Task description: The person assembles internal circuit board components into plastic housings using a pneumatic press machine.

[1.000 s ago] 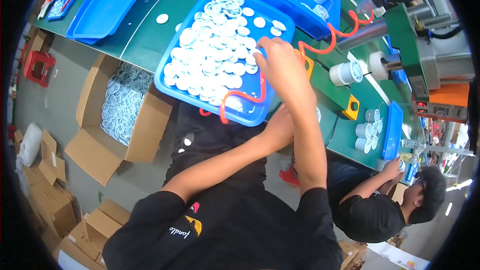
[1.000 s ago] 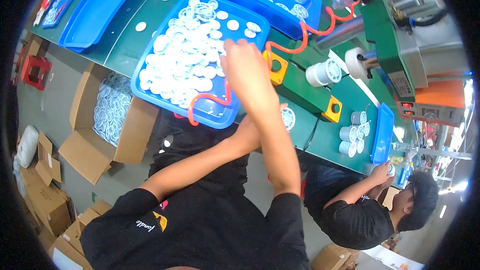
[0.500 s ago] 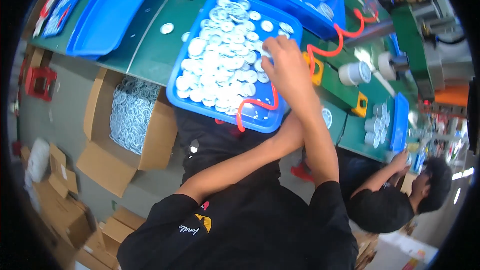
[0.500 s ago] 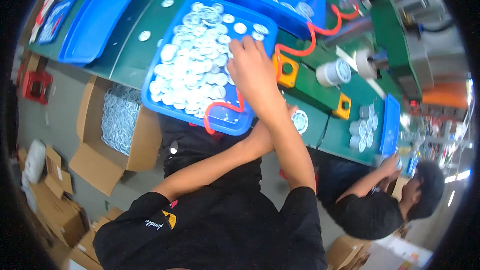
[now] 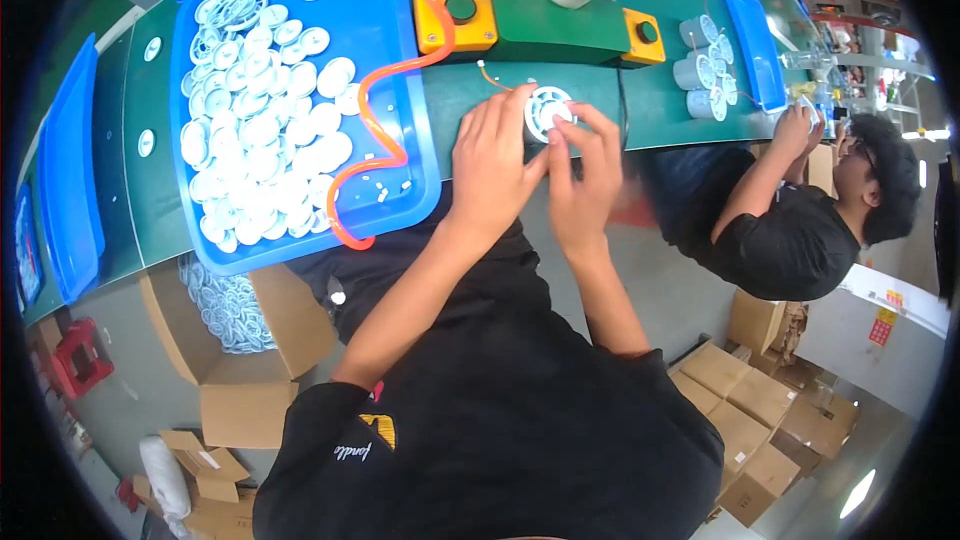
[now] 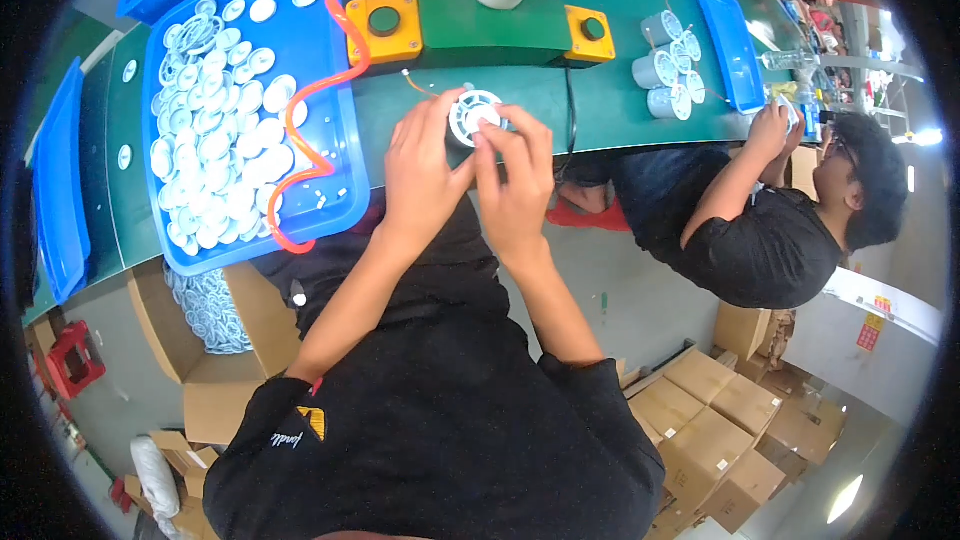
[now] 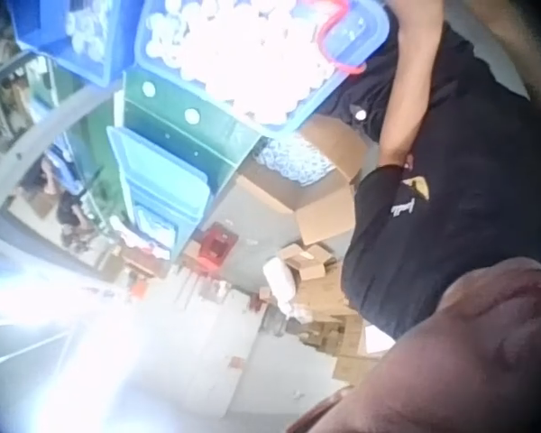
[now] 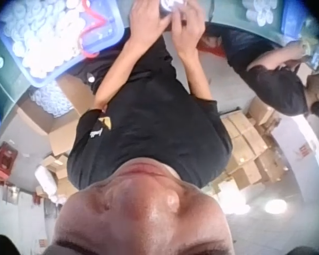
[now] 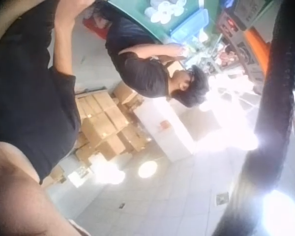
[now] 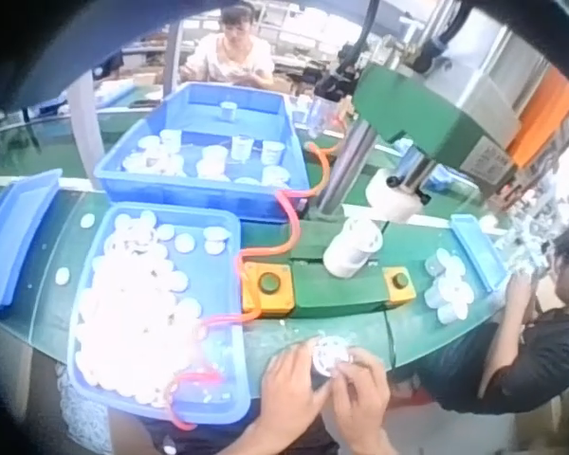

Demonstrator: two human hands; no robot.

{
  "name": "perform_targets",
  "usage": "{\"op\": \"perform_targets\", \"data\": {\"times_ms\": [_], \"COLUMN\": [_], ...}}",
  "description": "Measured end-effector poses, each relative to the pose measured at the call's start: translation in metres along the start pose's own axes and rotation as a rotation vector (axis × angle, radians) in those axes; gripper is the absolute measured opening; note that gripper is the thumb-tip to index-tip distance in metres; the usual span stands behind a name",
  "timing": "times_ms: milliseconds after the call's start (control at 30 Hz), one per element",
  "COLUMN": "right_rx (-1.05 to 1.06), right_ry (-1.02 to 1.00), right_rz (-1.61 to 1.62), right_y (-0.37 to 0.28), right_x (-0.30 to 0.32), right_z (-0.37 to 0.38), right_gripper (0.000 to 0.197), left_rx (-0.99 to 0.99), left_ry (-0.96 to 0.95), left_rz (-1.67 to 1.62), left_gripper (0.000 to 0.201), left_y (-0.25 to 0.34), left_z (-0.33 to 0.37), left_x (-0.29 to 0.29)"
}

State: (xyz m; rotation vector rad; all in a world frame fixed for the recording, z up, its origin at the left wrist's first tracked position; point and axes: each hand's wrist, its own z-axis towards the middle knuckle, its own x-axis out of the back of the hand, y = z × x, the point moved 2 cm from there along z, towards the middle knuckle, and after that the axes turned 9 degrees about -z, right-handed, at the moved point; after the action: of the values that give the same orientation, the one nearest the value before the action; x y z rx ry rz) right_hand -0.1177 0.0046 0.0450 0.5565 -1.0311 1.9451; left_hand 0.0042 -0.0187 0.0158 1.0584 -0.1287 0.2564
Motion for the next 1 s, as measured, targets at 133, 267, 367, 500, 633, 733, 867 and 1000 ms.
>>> {"op": "perform_targets", "data": {"times_ms": [133, 267, 367, 500, 633, 733, 867, 1000], "right_rx": [-0.049, -0.064, 0.019, 0.294, 0.684, 0.763, 0.755, 0.677], "right_ry": [-0.073, -0.111, 0.056, -0.108, -0.523, -0.545, -0.618, -0.634], "right_rz": [-0.029, 0.017, -0.087, 0.09, 0.167, 0.05, -0.176, -0.1], "right_y": [-0.01, -0.006, -0.019, -0.089, -0.181, -0.205, -0.191, -0.196], "right_x": [0.012, 0.012, 0.015, 0.01, -0.069, -0.156, -0.226, -0.225], "right_z": [0.006, 0.0, -0.001, 0.046, 0.118, 0.168, 0.195, 0.19], "right_gripper": [0.019, 0.018, 0.021, 0.015, 0.015, 0.023, 0.027, 0.026], "left_rx": [0.062, 0.04, 0.029, 0.01, 0.026, 0.009, 0.034, 0.023], "left_ry": [-0.047, 0.004, 0.028, -0.011, 0.088, 0.005, -0.017, 0.008], "left_rz": [0.03, -0.023, -0.054, -0.029, -0.247, -0.151, -0.128, -0.13], "left_gripper": [0.073, 0.07, 0.067, 0.062, 0.057, 0.061, 0.068, 0.066], "left_y": [0.004, 0.001, 0.002, -0.006, -0.015, -0.014, -0.008, -0.005], "left_z": [-0.007, -0.015, -0.017, -0.018, -0.014, -0.014, -0.015, -0.021], "left_x": [0.001, -0.001, -0.001, -0.004, -0.003, -0.003, -0.009, -0.004]}}
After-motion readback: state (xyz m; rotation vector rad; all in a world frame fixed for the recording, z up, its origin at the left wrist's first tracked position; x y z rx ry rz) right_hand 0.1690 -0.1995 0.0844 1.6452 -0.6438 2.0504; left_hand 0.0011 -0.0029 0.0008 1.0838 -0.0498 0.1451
